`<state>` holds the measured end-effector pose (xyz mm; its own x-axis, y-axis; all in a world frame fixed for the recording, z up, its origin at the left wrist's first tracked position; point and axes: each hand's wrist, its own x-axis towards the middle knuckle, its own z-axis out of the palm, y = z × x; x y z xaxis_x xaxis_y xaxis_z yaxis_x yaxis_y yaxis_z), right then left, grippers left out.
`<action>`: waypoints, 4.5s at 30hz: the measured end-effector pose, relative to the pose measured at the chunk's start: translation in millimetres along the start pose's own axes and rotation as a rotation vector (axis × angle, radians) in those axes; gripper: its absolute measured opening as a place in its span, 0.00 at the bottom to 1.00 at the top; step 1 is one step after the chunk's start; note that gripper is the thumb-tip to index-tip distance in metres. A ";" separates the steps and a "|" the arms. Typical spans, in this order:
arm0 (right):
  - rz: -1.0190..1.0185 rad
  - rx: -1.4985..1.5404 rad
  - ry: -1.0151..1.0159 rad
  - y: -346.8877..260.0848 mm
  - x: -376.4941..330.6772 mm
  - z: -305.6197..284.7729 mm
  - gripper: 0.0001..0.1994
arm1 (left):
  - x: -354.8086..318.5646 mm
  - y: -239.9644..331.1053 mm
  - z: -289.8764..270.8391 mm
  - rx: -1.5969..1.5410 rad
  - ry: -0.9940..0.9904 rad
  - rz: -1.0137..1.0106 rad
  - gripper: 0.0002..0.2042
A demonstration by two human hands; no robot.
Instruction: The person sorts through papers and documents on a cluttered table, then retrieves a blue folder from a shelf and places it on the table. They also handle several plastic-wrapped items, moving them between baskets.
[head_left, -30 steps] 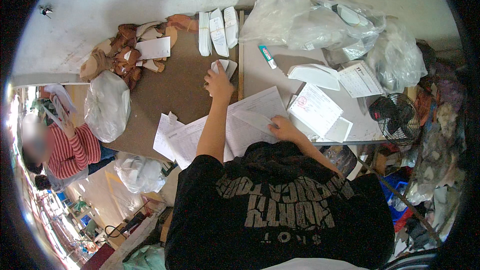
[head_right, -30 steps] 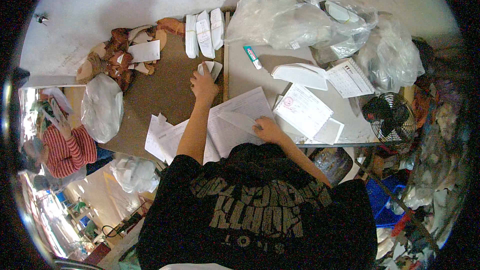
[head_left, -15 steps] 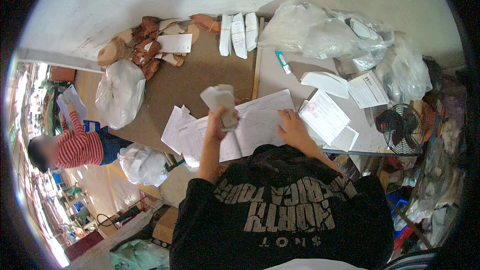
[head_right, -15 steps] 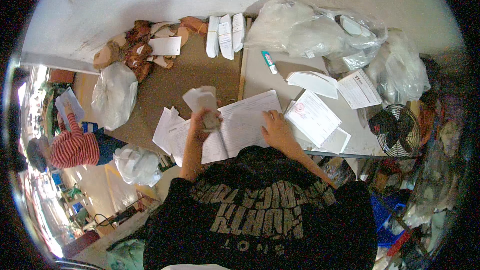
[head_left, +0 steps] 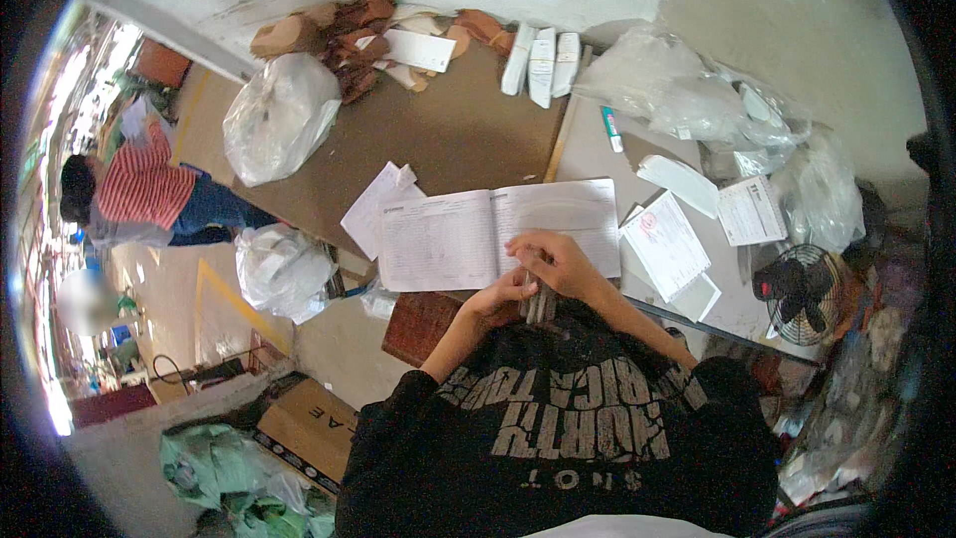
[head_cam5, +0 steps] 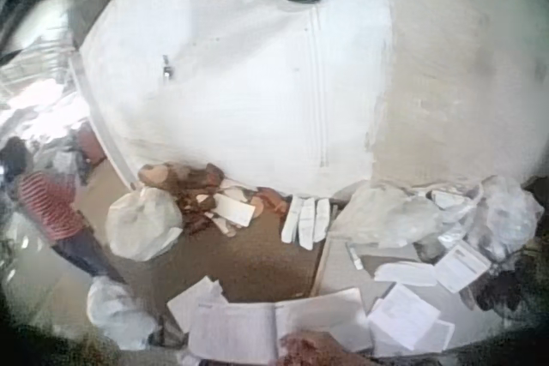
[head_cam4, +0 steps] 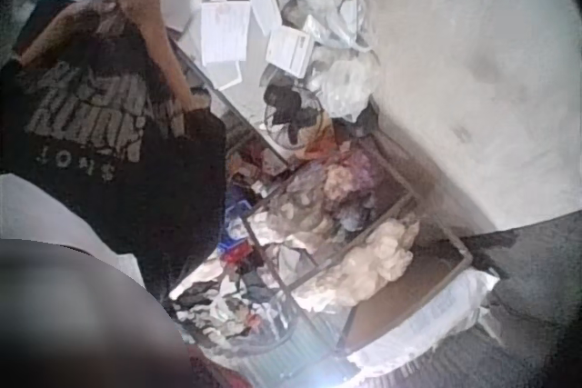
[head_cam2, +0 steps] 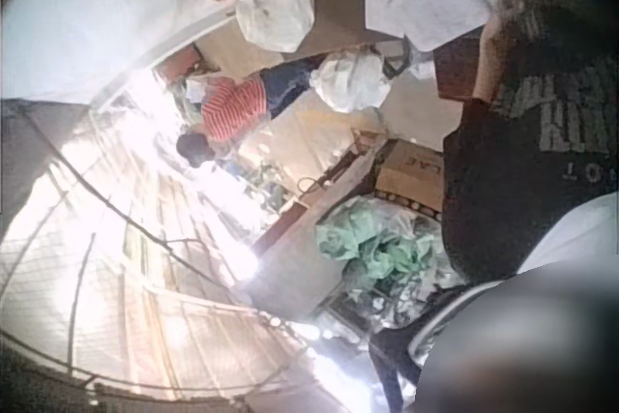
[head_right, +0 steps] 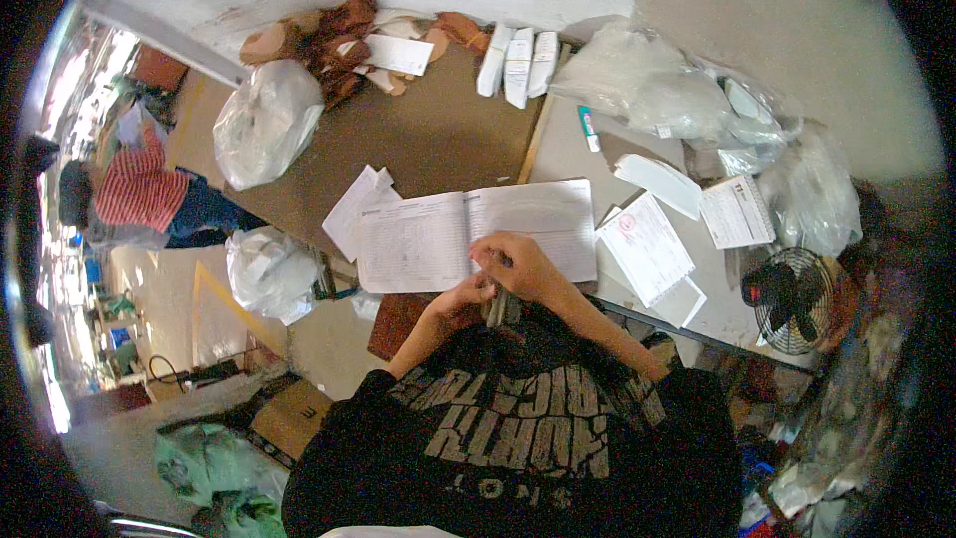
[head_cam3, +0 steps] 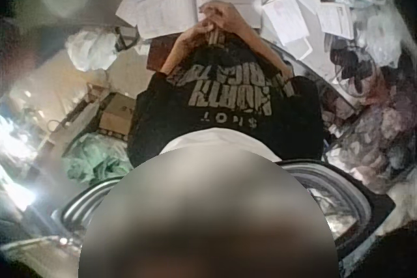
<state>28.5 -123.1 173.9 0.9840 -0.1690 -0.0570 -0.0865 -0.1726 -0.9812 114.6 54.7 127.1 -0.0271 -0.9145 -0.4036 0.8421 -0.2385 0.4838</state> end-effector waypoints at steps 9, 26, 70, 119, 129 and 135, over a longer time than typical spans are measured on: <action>-0.170 -0.272 0.139 5.3 0.2 16.2 0.12 | 0.9 -28.0 -21.0 0.075 0.110 -0.001 0.37; -0.175 -0.393 -0.040 7.9 -34.3 29.9 0.26 | -0.7 -32.7 -14.9 -0.402 0.462 0.321 0.24; 0.285 1.258 2.149 170.2 -359.3 18.2 0.22 | 184.2 -117.6 152.2 1.500 -0.528 -0.466 0.11; 0.234 0.413 0.436 125.6 -300.8 86.3 0.18 | 19.9 -151.7 76.2 0.268 0.078 -0.122 0.23; 0.486 0.073 0.449 122.2 -354.8 261.6 0.18 | -108.6 -221.3 -31.5 0.563 0.087 -0.333 0.17; 0.860 -0.220 -0.018 226.7 -489.6 349.4 0.13 | -149.4 -325.7 -105.9 1.725 -0.457 -0.337 0.17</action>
<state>-418.4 259.6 -85.0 0.5668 -0.3113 -0.7628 -0.8231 -0.1760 -0.5399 -98.6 303.6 -52.3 -0.4394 -0.6974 -0.5661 -0.6625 -0.1739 0.7286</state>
